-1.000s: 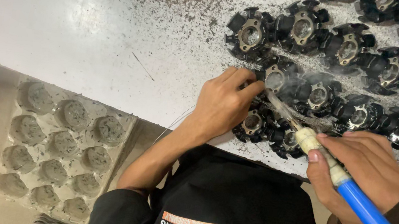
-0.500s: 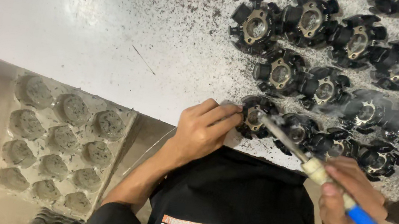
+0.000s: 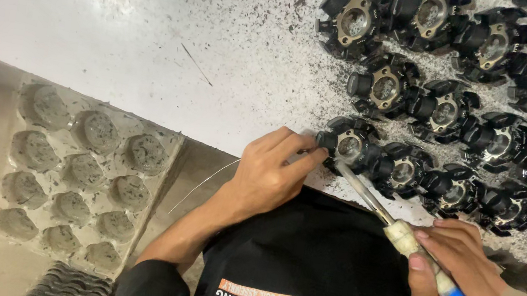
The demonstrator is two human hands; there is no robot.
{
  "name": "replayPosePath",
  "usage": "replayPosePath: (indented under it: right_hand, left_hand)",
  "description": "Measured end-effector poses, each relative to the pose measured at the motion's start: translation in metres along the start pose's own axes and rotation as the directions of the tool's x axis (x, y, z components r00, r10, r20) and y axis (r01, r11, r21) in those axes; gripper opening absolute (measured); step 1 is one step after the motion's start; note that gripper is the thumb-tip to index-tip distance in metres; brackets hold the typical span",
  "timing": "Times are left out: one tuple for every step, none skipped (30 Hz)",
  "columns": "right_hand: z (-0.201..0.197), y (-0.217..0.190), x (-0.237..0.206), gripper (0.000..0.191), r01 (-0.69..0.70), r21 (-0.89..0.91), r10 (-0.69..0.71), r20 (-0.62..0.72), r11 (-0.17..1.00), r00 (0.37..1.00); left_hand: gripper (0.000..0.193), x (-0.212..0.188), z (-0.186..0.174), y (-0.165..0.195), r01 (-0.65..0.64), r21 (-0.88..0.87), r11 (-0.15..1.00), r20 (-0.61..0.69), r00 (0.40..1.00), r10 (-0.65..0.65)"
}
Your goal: The person uses a soldering iron to solder wire leads onto black impeller-like rotor components arranged in rows on a workbench, working through them one at a time and setting finished pieces aside. They then pick up a red test lead probe and touch it to the components, appearing to test them.
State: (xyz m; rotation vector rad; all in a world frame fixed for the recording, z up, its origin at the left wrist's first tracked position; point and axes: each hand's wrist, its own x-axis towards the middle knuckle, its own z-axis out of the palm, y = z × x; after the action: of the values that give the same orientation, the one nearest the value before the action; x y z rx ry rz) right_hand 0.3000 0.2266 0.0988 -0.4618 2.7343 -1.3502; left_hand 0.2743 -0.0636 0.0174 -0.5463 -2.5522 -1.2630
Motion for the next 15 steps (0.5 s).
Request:
replayPosePath:
  right_hand:
    - [-0.003,-0.006,0.004,0.021,0.023,-0.054,-0.022,0.026,0.998,0.999]
    - [-0.004,-0.011,0.008,0.020,0.050,-0.107,-0.044,0.051,0.993,0.998]
    - [-0.003,-0.016,0.011,0.019,0.058,-0.140,-0.052,0.044,0.988,0.998]
    - [-0.001,-0.021,0.014,0.018,0.065,-0.171,-0.060,0.036,0.983,0.998]
    - [-0.002,-0.024,0.016,0.017,0.072,-0.202,-0.067,0.030,0.977,0.997]
    - [-0.002,-0.027,0.018,0.017,0.084,-0.222,-0.074,0.051,0.971,0.996]
    - [-0.004,-0.028,0.019,0.017,0.097,-0.242,-0.082,0.073,0.965,0.994]
    - [-0.005,-0.027,0.019,0.017,0.111,-0.260,-0.088,0.096,0.959,0.991]
    - [-0.006,-0.025,0.019,0.017,0.080,-0.236,-0.060,0.093,0.969,0.994]
    - [-0.008,-0.021,0.018,0.018,0.049,-0.211,-0.030,0.091,0.976,0.995]
    - [-0.010,-0.016,0.016,0.018,0.017,-0.187,0.000,0.087,0.982,0.996]
    - [-0.013,-0.009,0.015,0.021,-0.060,-0.078,0.060,0.003,0.995,0.998]
    - [-0.013,-0.001,0.014,0.024,-0.127,0.037,0.129,-0.075,0.991,0.989]
    - [-0.013,0.007,0.012,0.022,-0.112,0.033,0.115,-0.139,0.993,0.984]
    - [-0.013,0.015,0.011,0.020,-0.097,0.028,0.101,-0.201,0.995,0.974]
  left_hand:
    - [0.039,0.000,0.000,0.000,-0.011,-0.001,1.000,0.017,1.000,0.011]
    - [0.039,0.000,-0.001,0.001,-0.008,-0.009,1.000,0.031,0.999,0.009]
    - [0.039,0.001,-0.001,0.002,-0.008,-0.016,1.000,0.045,0.999,0.009]
    - [0.039,0.001,-0.001,0.003,-0.008,-0.023,1.000,0.059,0.998,0.009]
    - [0.038,0.003,-0.001,0.004,0.000,-0.020,1.000,0.073,0.997,0.002]
    - [0.038,0.005,-0.001,0.005,0.008,-0.017,1.000,0.087,0.996,-0.006]
    - [0.038,0.007,-0.001,0.006,0.016,-0.013,1.000,0.101,0.995,-0.014]
    - [0.038,0.008,-0.002,0.006,0.014,-0.029,0.999,0.093,0.996,-0.011]
    - [0.039,0.009,-0.004,0.006,0.011,-0.045,0.999,0.084,0.996,-0.007]
    - [0.039,0.009,-0.006,0.006,0.006,-0.062,0.998,0.075,0.997,-0.001]
    - [0.036,0.009,-0.011,0.005,0.012,-0.048,0.999,0.041,0.999,-0.010]
    - [0.033,0.008,-0.018,0.004,0.017,-0.034,0.999,0.008,1.000,-0.017]
    - [0.031,0.007,-0.026,0.002,0.023,-0.021,1.000,-0.025,0.999,-0.023]
    - [0.022,0.010,-0.034,-0.003,0.022,0.030,0.999,-0.122,0.992,-0.018]
    - [0.016,0.014,-0.041,-0.008,0.031,0.079,0.996,-0.219,0.976,-0.013]
